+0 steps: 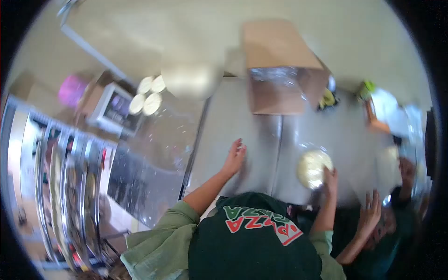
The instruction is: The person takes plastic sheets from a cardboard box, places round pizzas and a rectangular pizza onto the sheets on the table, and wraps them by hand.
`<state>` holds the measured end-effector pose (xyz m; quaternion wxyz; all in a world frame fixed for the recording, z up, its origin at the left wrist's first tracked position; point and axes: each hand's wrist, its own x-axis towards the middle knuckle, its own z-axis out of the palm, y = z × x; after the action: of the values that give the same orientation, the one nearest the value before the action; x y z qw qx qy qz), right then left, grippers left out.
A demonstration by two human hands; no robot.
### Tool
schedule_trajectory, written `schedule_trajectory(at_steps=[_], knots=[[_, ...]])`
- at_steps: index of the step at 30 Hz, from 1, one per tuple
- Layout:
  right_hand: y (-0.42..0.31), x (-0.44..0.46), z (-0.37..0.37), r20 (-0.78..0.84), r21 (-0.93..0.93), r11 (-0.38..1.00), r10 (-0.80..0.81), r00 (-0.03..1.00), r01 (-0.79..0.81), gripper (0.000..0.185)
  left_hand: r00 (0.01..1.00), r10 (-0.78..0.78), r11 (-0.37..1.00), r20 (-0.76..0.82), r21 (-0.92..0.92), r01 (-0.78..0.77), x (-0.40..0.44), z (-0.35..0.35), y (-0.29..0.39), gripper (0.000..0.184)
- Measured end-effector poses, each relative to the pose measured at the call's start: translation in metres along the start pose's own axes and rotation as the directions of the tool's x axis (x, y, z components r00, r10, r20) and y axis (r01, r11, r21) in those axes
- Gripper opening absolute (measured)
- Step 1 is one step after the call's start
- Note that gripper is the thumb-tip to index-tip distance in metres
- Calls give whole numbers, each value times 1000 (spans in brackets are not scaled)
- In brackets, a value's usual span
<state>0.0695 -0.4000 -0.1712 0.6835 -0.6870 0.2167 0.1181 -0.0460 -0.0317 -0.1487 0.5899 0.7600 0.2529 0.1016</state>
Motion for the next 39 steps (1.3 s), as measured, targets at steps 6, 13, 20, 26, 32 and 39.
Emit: schedule_trajectory(at_steps=[6,13,20,26,32,39], knots=[[6,73,-106,-189,-854,516,-424,885,65,60,718,-64,982,-693,84,169,-46,-219,-76,55],[3,32,-19,158,-987,-54,-454,877,150,46,-265,-311,489,-913,-392,779,-230,-334,-108,64],[-25,-66,141,528,-627,35,-714,459,778,36,-229,-859,467,-459,-884,17,-323,-369,-241,62],[-58,-128,252,699,-288,178,-632,334,941,33,-64,-883,467,-465,-884,-14,-336,-360,-218,55],[-69,-152,288,740,-109,182,-641,202,977,29,-104,-898,408,-427,-898,162,-388,-372,-270,41],[-67,-130,243,707,-323,297,-555,438,898,26,-285,-848,425,-446,-895,137,-454,-387,-275,37]])
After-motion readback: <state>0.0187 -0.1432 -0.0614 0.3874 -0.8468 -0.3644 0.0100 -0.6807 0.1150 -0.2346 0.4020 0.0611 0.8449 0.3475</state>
